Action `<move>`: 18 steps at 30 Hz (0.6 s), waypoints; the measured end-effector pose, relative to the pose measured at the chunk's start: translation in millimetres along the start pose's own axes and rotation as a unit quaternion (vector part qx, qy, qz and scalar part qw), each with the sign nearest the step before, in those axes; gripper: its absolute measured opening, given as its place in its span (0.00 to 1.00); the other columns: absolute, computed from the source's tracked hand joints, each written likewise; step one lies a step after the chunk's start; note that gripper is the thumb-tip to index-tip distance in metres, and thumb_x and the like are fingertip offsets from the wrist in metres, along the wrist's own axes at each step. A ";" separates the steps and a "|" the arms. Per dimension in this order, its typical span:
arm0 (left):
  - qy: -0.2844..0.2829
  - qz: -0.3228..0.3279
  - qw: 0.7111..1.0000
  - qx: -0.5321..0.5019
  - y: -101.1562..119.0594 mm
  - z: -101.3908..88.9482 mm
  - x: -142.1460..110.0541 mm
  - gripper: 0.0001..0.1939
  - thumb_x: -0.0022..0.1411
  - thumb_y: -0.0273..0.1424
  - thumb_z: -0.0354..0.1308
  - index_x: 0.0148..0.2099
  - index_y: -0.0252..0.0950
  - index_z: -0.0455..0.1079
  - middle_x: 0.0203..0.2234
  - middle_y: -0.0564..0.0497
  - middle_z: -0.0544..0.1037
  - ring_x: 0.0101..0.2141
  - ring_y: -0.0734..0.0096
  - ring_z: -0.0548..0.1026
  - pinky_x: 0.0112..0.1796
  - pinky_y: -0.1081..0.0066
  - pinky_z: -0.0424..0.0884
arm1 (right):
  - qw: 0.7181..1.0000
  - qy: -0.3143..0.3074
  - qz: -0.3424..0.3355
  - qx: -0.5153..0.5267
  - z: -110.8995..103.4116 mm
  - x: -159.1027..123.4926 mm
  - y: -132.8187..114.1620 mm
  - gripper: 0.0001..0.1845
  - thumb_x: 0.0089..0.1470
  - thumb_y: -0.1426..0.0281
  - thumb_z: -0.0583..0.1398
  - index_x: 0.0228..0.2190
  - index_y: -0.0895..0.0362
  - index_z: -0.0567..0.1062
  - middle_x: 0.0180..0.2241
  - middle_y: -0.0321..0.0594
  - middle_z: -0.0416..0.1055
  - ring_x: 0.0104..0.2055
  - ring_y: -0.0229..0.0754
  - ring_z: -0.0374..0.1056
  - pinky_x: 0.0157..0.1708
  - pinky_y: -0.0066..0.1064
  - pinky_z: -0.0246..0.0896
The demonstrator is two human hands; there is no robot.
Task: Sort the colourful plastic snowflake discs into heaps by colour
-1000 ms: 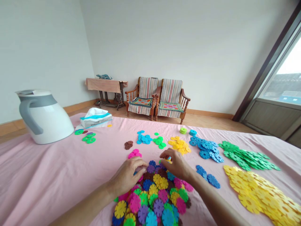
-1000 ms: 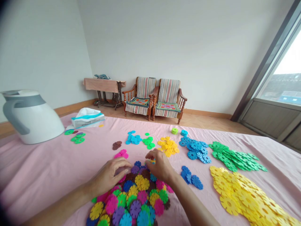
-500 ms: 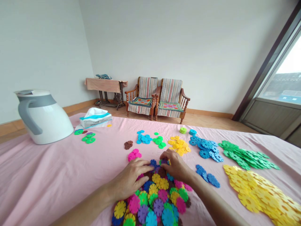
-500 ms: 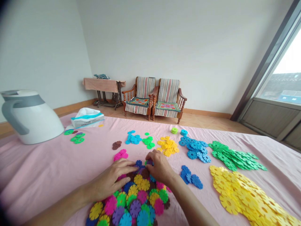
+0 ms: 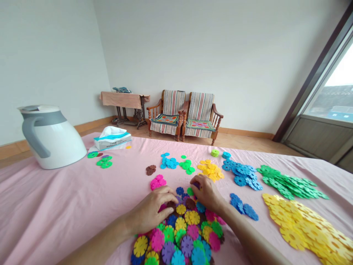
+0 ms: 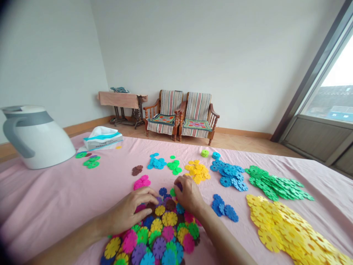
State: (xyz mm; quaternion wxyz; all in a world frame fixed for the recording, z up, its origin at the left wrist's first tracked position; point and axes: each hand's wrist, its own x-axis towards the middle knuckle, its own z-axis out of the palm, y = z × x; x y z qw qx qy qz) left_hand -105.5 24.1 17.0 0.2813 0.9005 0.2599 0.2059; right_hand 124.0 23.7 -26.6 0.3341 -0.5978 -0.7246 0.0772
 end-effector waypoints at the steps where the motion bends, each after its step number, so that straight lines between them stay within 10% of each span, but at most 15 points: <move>1: 0.004 0.001 1.000 -0.005 0.1 -0.1 0.3 0.10 0.58 0.24 0.53 0.41 0.39 0.72 0.42 0.49 0.72 0.44 0.68 0.69 0.48 0.68 0.64 | 1.000 0.012 0.005 0.004 0.9 -0.1 -1.5 0.05 0.50 0.72 0.55 0.28 0.58 0.72 0.27 0.37 0.68 0.32 0.38 0.63 0.35 0.30 0.57; 18: 0.086 0.009 0.996 0.027 -13.0 -5.8 1.9 0.11 0.59 0.21 0.47 0.37 0.36 0.69 0.31 0.51 0.73 0.34 0.72 0.71 0.38 0.73 0.65 | 0.998 -0.002 -0.066 0.022 5.5 -7.7 -22.1 0.04 0.53 0.71 0.57 0.31 0.56 0.72 0.30 0.38 0.68 0.35 0.40 0.62 0.37 0.31 0.56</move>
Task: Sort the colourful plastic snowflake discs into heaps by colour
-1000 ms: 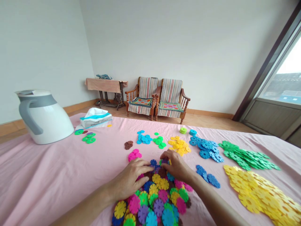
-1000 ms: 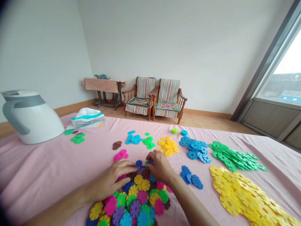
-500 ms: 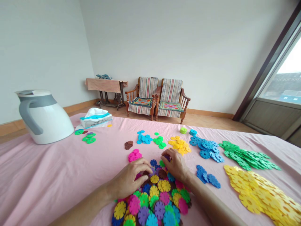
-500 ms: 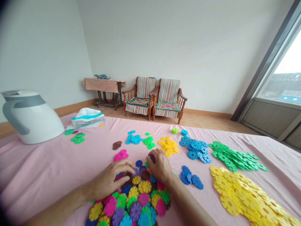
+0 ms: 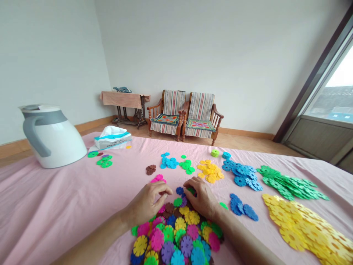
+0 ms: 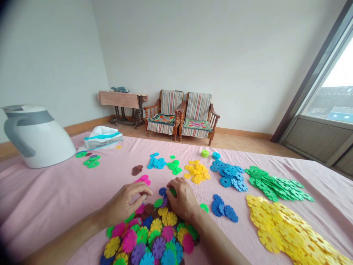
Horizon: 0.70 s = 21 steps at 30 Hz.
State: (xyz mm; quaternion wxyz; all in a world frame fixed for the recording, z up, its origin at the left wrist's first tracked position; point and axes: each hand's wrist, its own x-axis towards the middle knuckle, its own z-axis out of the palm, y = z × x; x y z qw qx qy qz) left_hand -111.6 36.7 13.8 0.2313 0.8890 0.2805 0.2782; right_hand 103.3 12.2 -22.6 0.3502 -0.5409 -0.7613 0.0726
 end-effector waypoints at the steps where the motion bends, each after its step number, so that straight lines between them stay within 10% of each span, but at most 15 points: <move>1: 0.003 -0.004 1.000 0.011 -2.2 -1.2 0.2 0.11 0.58 0.21 0.46 0.37 0.36 0.69 0.30 0.51 0.73 0.34 0.72 0.70 0.37 0.73 0.65 | 1.000 0.001 -0.001 -0.001 0.2 0.0 0.5 0.04 0.53 0.71 0.56 0.31 0.56 0.72 0.30 0.38 0.68 0.35 0.40 0.62 0.37 0.31 0.56; 10: -0.165 0.009 0.985 0.049 -1.4 -21.8 -2.4 0.09 0.50 0.25 0.59 0.37 0.38 0.70 0.32 0.54 0.73 0.34 0.70 0.68 0.37 0.74 0.63 | 1.000 0.003 -0.011 -0.011 0.7 -0.6 1.4 0.04 0.54 0.73 0.56 0.32 0.56 0.71 0.30 0.38 0.68 0.35 0.40 0.62 0.37 0.31 0.56; 21: -0.185 -0.041 0.982 0.027 -6.9 -28.5 -1.8 0.12 0.48 0.25 0.59 0.38 0.38 0.72 0.33 0.52 0.71 0.33 0.71 0.69 0.33 0.76 0.64 | 1.000 0.005 -0.011 -0.015 -0.8 -1.7 0.4 0.04 0.54 0.73 0.55 0.31 0.56 0.71 0.31 0.39 0.68 0.36 0.40 0.62 0.37 0.32 0.57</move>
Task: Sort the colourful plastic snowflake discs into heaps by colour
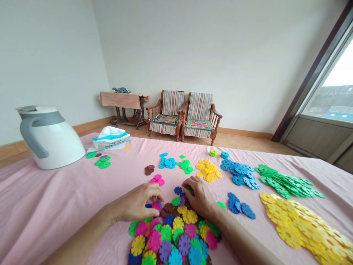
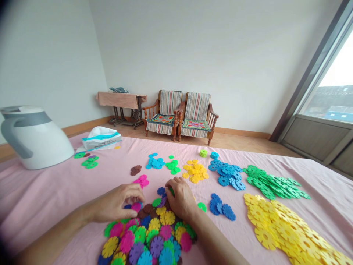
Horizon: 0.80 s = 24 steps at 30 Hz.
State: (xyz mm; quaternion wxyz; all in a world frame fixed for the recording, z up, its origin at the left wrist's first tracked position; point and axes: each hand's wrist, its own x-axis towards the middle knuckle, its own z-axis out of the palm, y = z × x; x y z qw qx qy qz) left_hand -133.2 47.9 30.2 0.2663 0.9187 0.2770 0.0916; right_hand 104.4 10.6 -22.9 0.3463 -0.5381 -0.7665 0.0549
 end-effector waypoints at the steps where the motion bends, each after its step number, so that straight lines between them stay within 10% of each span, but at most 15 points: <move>1: -0.003 -0.003 1.000 0.001 0.1 -1.1 -0.7 0.13 0.46 0.25 0.60 0.38 0.38 0.72 0.33 0.53 0.71 0.33 0.71 0.69 0.33 0.76 0.64 | 1.000 0.000 0.000 0.000 0.2 0.0 0.2 0.04 0.54 0.73 0.55 0.31 0.56 0.71 0.31 0.39 0.68 0.36 0.40 0.62 0.37 0.32 0.57; 10: 0.008 -0.007 1.000 0.019 -2.0 -0.7 0.0 0.10 0.50 0.23 0.53 0.34 0.37 0.72 0.27 0.54 0.72 0.27 0.74 0.69 0.28 0.78 0.62 | 1.000 0.000 0.005 -0.002 0.0 0.8 -0.5 0.04 0.54 0.73 0.55 0.32 0.56 0.71 0.30 0.39 0.67 0.36 0.40 0.62 0.37 0.31 0.57; 24: 0.270 -0.111 0.957 0.006 -21.7 0.7 8.4 0.09 0.58 0.32 0.50 0.35 0.35 0.69 0.31 0.51 0.73 0.27 0.74 0.69 0.29 0.76 0.64 | 1.000 -0.001 0.001 0.000 1.2 0.7 1.4 0.04 0.54 0.73 0.55 0.31 0.56 0.71 0.31 0.38 0.67 0.36 0.40 0.62 0.37 0.32 0.56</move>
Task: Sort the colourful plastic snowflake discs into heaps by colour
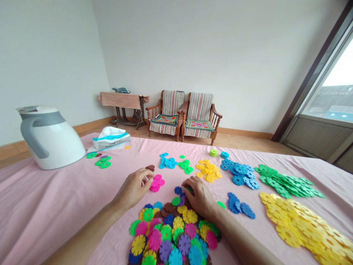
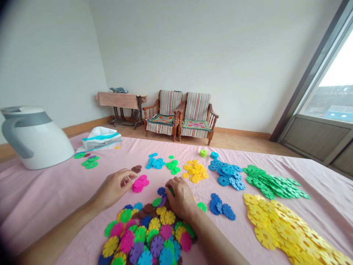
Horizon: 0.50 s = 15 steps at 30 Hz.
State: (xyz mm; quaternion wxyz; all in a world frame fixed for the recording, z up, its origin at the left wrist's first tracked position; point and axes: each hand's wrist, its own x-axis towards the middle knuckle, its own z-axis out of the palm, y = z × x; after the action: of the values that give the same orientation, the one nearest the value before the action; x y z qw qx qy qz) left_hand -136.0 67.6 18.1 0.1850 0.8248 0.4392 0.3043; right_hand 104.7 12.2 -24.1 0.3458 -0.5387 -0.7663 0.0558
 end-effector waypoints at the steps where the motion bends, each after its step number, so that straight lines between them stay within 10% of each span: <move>1: -0.021 0.004 1.000 -0.006 3.3 -2.4 -0.7 0.08 0.58 0.32 0.51 0.33 0.35 0.69 0.29 0.51 0.73 0.26 0.74 0.69 0.28 0.76 0.64 | 1.000 0.000 -0.001 0.000 -0.2 0.0 -0.1 0.04 0.54 0.73 0.55 0.31 0.56 0.71 0.31 0.38 0.67 0.36 0.40 0.62 0.37 0.32 0.57; 7: -0.372 0.058 0.923 -0.073 30.0 -11.2 -16.8 0.13 0.48 0.38 0.62 0.31 0.35 0.67 0.25 0.56 0.69 0.24 0.77 0.66 0.23 0.79 0.61 | 1.000 0.006 -0.002 -0.002 0.2 -0.2 -0.4 0.05 0.54 0.73 0.55 0.31 0.56 0.71 0.30 0.39 0.67 0.35 0.40 0.62 0.37 0.32 0.57; 15: -0.366 0.115 0.924 0.003 47.4 -9.6 -29.2 0.19 0.41 0.36 0.67 0.33 0.38 0.64 0.28 0.57 0.67 0.26 0.76 0.63 0.23 0.78 0.57 | 1.000 0.002 -0.002 -0.007 0.7 -0.1 -0.4 0.05 0.54 0.74 0.55 0.31 0.56 0.71 0.30 0.38 0.67 0.35 0.40 0.62 0.37 0.32 0.56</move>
State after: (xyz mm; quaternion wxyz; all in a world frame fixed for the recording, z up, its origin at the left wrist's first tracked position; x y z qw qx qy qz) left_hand -125.9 17.7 42.4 0.2944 0.9239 0.2442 -0.0010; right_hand 103.9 12.1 -24.5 0.3439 -0.5400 -0.7667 0.0486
